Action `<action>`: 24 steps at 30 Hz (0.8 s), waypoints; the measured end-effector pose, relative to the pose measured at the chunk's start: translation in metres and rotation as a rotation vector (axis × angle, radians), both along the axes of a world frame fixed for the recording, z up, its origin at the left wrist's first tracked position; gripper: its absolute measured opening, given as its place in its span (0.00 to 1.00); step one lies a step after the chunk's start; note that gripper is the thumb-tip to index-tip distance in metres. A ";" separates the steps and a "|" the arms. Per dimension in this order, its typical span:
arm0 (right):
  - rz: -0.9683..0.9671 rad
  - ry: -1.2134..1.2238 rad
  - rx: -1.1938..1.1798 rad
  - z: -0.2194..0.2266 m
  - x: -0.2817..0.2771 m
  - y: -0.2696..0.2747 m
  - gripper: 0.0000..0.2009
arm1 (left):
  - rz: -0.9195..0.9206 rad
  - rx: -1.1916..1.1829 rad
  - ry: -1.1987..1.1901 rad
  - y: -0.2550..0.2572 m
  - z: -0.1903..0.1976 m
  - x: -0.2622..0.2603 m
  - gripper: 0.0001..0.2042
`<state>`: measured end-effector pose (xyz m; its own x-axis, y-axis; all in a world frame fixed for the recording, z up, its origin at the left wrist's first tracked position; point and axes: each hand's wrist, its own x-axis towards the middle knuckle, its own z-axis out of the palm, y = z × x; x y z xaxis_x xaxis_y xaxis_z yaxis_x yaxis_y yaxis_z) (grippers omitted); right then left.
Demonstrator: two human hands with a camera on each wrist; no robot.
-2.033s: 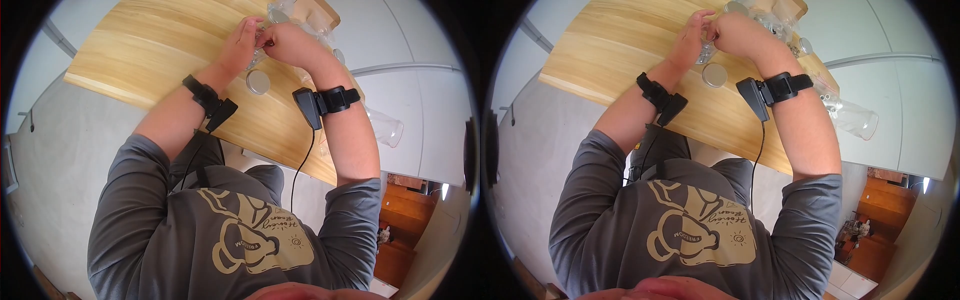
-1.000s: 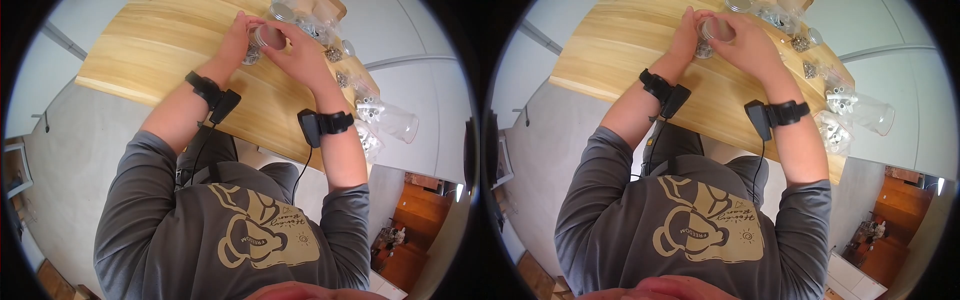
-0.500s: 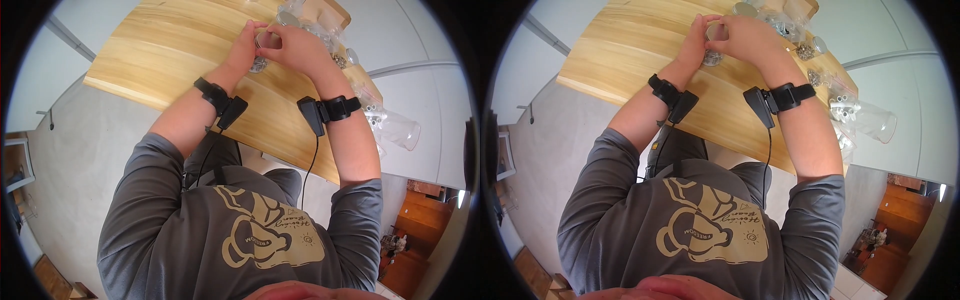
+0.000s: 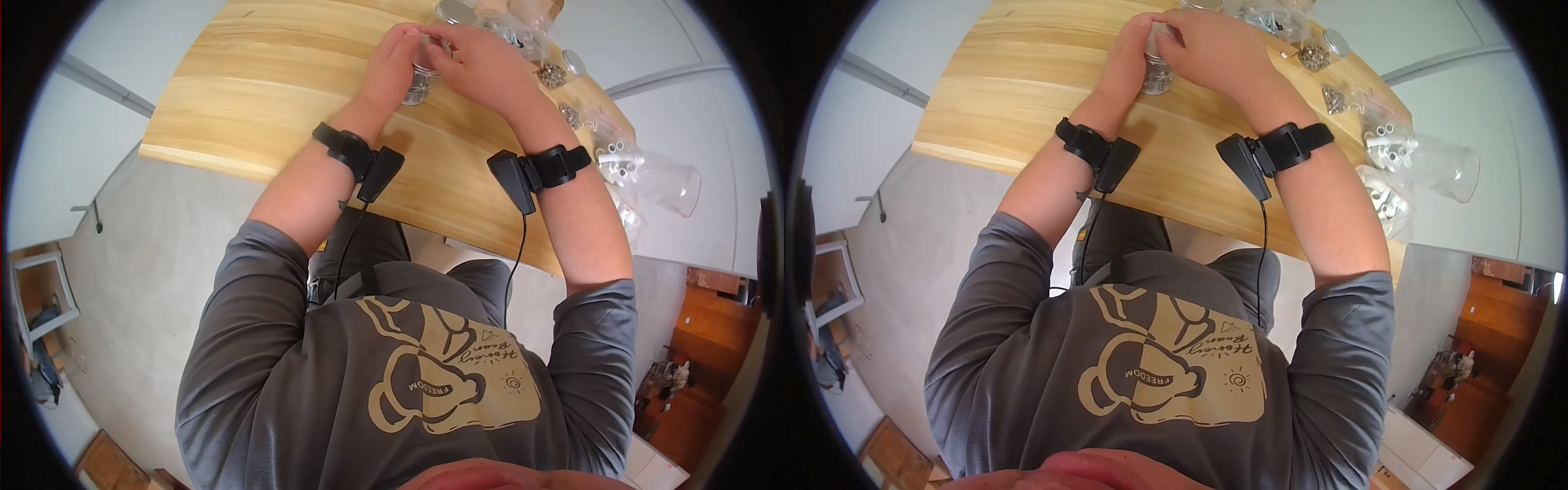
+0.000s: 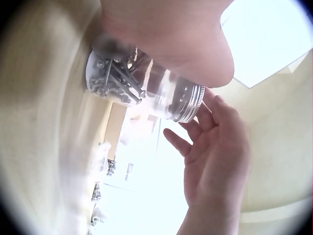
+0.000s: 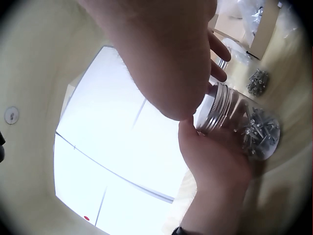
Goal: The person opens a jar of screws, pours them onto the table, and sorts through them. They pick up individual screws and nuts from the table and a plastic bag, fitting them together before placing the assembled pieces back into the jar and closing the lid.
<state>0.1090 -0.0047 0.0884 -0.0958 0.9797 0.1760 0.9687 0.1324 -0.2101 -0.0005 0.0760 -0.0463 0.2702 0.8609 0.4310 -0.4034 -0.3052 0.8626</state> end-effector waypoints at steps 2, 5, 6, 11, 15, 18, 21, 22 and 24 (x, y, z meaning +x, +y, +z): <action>0.011 -0.037 0.067 -0.007 0.005 -0.002 0.19 | 0.031 -0.060 0.070 0.004 -0.004 -0.003 0.21; -0.088 -0.105 -0.013 0.008 0.000 -0.006 0.19 | 0.070 -0.044 0.057 0.011 -0.010 0.001 0.20; -0.200 -0.134 -0.159 0.013 -0.002 -0.007 0.18 | 0.065 -0.044 0.064 0.010 -0.009 0.000 0.20; 0.149 0.155 0.290 -0.009 0.006 -0.005 0.11 | 0.104 0.144 0.185 0.009 -0.012 0.000 0.18; 0.077 0.122 0.186 0.006 0.000 -0.016 0.14 | -0.059 -0.010 0.087 0.012 -0.012 -0.004 0.17; -0.168 0.035 0.008 0.008 0.007 -0.008 0.14 | -0.307 -0.336 -0.105 0.013 -0.011 -0.005 0.17; 0.039 0.096 0.083 0.007 0.010 -0.011 0.14 | -0.303 -0.410 -0.202 -0.003 0.007 -0.002 0.25; 0.033 0.099 0.085 0.005 0.010 -0.011 0.14 | -0.312 -0.386 -0.241 -0.001 0.005 0.000 0.25; 0.295 0.214 0.360 0.000 0.006 -0.011 0.15 | -0.325 -0.364 -0.275 0.000 0.001 0.002 0.24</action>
<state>0.1150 -0.0153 0.0883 -0.2838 0.7904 0.5429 0.8197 0.4938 -0.2904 0.0013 0.0762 -0.0450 0.4659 0.8586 0.2140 -0.6521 0.1697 0.7389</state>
